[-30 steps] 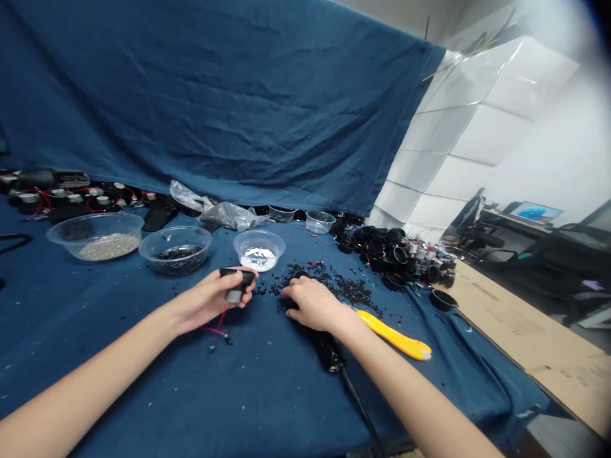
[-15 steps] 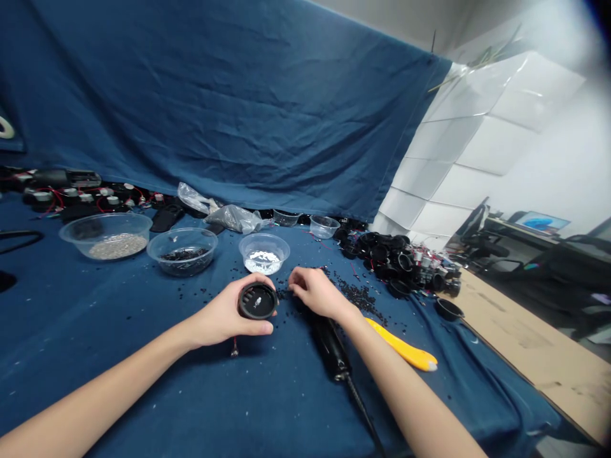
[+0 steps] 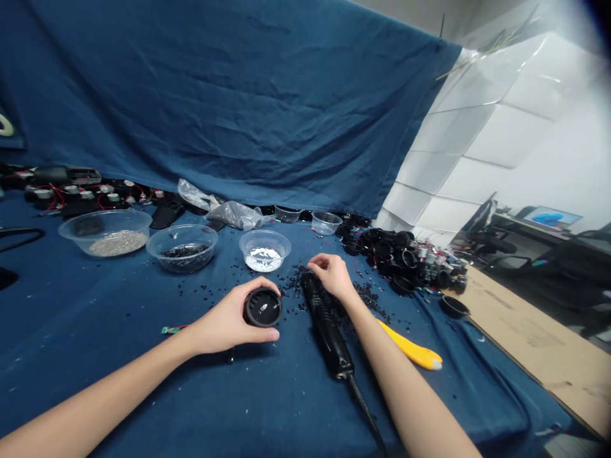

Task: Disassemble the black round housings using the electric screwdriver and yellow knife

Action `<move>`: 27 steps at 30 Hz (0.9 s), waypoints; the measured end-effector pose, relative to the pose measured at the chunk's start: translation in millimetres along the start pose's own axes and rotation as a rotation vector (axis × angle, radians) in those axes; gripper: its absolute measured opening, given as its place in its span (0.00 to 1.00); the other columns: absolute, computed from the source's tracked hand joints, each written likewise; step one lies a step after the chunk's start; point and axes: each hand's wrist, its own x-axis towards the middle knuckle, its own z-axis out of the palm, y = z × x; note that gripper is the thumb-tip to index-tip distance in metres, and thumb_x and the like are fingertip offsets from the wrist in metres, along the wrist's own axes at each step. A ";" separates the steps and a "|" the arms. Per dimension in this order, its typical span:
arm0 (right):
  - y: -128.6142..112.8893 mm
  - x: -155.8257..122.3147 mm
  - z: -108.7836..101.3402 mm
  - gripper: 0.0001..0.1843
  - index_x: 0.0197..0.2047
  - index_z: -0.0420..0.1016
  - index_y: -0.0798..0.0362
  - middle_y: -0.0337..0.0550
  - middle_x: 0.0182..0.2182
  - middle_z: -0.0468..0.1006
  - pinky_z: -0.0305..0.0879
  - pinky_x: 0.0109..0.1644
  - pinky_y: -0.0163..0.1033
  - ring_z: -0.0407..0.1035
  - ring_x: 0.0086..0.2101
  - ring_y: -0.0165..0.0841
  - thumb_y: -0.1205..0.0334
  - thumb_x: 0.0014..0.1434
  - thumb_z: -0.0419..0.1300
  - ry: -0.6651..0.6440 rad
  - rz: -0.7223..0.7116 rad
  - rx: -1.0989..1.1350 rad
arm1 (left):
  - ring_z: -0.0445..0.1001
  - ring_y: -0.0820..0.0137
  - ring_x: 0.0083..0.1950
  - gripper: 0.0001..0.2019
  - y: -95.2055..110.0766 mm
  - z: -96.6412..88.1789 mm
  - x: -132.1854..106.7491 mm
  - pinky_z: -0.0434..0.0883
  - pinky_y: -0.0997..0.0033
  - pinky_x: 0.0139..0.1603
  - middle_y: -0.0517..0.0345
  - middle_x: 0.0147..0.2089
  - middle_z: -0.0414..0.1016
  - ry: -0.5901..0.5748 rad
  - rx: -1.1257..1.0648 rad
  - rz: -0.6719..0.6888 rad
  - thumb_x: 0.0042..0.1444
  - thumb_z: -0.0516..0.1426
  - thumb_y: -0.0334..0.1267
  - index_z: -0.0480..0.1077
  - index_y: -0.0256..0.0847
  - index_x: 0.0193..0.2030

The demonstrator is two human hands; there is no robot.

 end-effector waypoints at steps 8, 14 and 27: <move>5.3 22.8 9.5 0.16 0.53 0.71 0.57 0.47 0.48 0.73 0.73 0.48 0.44 0.72 0.43 0.34 0.55 0.68 0.59 -0.013 0.125 0.064 | 0.69 0.67 0.43 0.24 -3.9 1.9 0.5 0.66 0.69 0.47 0.63 0.41 0.70 -0.007 0.016 -0.004 0.46 0.69 0.37 0.66 0.41 0.48; 5.5 40.3 22.3 0.17 0.54 0.71 0.57 0.48 0.49 0.72 0.73 0.48 0.45 0.71 0.45 0.35 0.55 0.68 0.59 -0.037 0.193 0.105 | 0.68 0.66 0.44 0.24 -4.8 3.4 -0.8 0.65 0.69 0.48 0.62 0.43 0.69 -0.010 0.034 -0.003 0.47 0.68 0.37 0.66 0.42 0.49; 1.4 49.0 24.0 0.18 0.56 0.70 0.57 0.48 0.51 0.71 0.72 0.49 0.46 0.71 0.47 0.37 0.55 0.68 0.59 -0.124 0.275 0.175 | 0.69 0.65 0.45 0.23 -3.2 5.4 -4.0 0.66 0.68 0.49 0.61 0.43 0.70 -0.039 0.056 -0.017 0.47 0.68 0.38 0.66 0.42 0.49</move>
